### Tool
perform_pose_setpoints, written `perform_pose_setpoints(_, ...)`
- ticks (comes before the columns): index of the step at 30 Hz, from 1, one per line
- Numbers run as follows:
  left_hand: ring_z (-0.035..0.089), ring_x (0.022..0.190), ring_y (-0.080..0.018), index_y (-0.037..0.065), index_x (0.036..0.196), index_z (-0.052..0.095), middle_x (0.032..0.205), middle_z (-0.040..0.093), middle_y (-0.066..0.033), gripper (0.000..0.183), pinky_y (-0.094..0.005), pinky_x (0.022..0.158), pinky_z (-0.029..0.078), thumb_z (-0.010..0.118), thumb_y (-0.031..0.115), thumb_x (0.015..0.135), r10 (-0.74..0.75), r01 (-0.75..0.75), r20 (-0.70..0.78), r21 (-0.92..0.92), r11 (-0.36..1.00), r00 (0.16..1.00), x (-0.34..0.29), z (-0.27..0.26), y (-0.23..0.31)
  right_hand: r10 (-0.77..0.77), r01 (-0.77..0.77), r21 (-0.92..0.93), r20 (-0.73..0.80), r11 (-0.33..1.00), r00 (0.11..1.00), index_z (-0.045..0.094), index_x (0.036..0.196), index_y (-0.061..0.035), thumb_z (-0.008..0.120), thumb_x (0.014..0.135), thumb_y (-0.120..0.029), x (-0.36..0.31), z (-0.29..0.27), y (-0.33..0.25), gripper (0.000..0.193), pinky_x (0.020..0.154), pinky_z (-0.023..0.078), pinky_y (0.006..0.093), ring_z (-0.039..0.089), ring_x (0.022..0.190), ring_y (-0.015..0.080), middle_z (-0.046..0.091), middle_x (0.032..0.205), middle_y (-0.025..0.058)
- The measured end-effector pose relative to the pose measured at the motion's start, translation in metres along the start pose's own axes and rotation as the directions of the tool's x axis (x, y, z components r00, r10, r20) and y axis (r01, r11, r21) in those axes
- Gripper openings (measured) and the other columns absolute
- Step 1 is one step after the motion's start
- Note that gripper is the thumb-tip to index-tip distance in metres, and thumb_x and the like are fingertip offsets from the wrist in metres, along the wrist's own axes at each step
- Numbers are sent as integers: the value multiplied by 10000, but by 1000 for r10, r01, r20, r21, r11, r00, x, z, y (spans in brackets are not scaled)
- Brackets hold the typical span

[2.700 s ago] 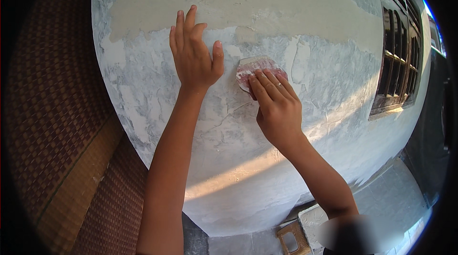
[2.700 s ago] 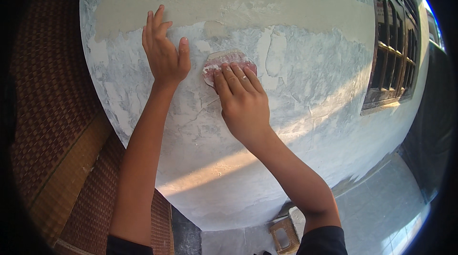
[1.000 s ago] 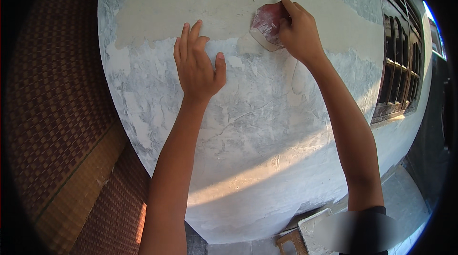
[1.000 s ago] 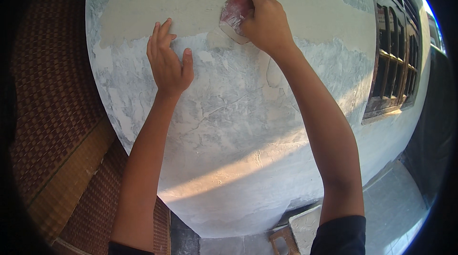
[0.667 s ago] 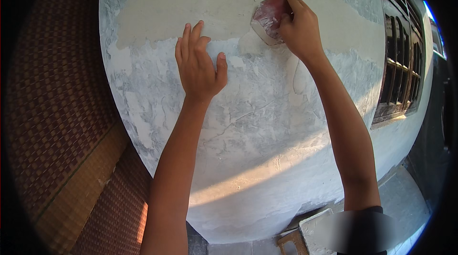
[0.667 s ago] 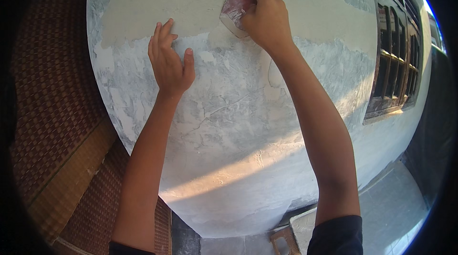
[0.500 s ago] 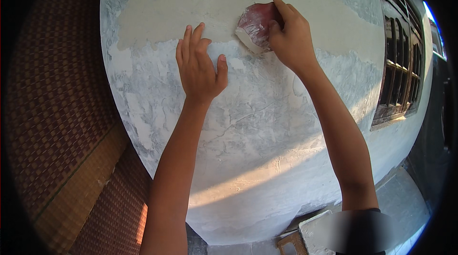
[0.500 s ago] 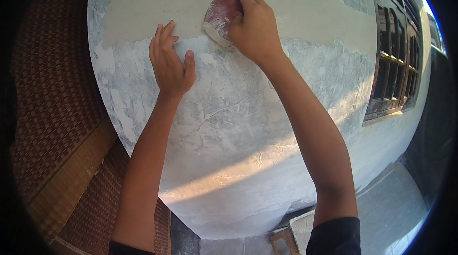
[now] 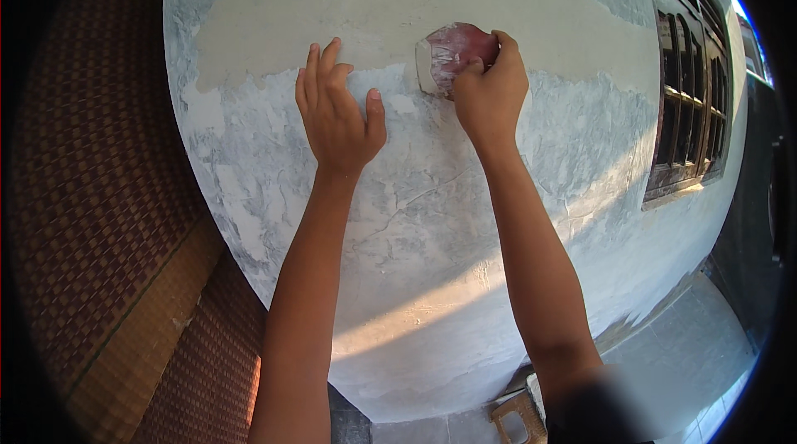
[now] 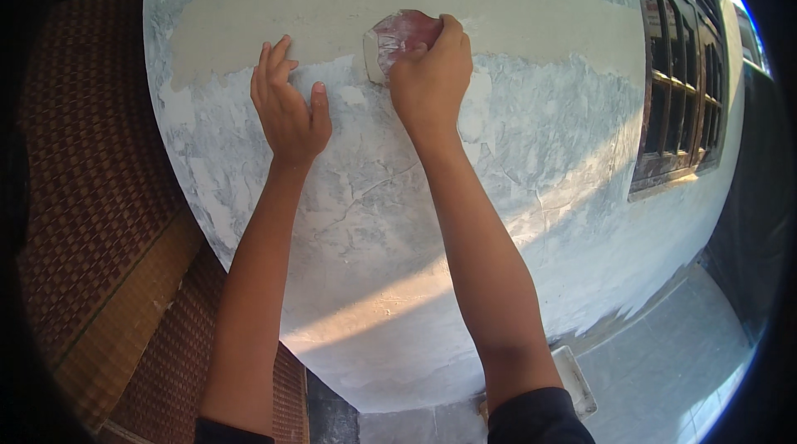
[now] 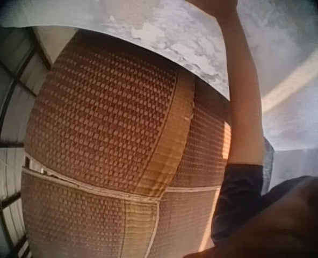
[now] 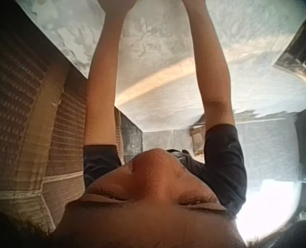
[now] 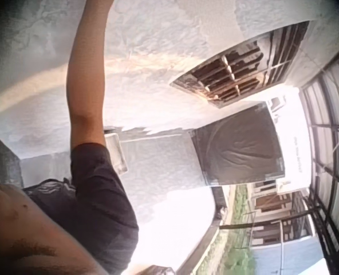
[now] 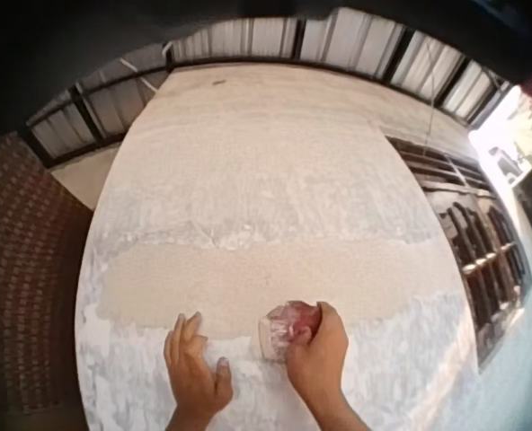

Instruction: Applying putty or plaster to a wall using a spatula.

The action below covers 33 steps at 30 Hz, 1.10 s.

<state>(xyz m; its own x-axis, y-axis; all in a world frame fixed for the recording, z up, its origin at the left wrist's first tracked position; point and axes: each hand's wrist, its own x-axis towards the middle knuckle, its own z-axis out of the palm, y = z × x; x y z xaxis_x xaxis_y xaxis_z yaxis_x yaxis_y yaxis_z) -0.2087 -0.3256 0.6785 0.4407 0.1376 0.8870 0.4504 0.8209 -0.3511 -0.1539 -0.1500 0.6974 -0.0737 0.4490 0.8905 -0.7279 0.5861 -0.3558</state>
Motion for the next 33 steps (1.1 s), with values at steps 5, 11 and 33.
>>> perform_pose_setpoints(5,371,1379,-429,38,1193,414,1426,470,-205,323,-591,1113,231,437,273,971,17,-17,18,-12,1000,1000,-1,0,-1,275,-260,148,-91,954,957,495,1232,112,548,825,48,-14,-34,5,415,941,470,435,607,1066,398,612,1123,275)
perform_pose_setpoints(11,377,1377,-427,42,1195,415,1426,471,-206,328,-595,1110,234,447,266,958,21,-21,19,-28,999,1000,0,1,1,68,-66,29,-83,997,994,504,1209,110,553,828,21,-9,4,-1,395,937,464,447,601,1057,418,611,1110,275)
perform_pose_setpoints(33,426,1350,-416,54,1161,476,1382,517,-211,342,-567,1099,275,423,326,961,42,-43,-33,-41,998,999,0,6,2,169,-162,76,-94,984,981,503,1188,96,568,837,14,-21,-2,-10,367,879,488,412,636,986,371,619,1039,257)
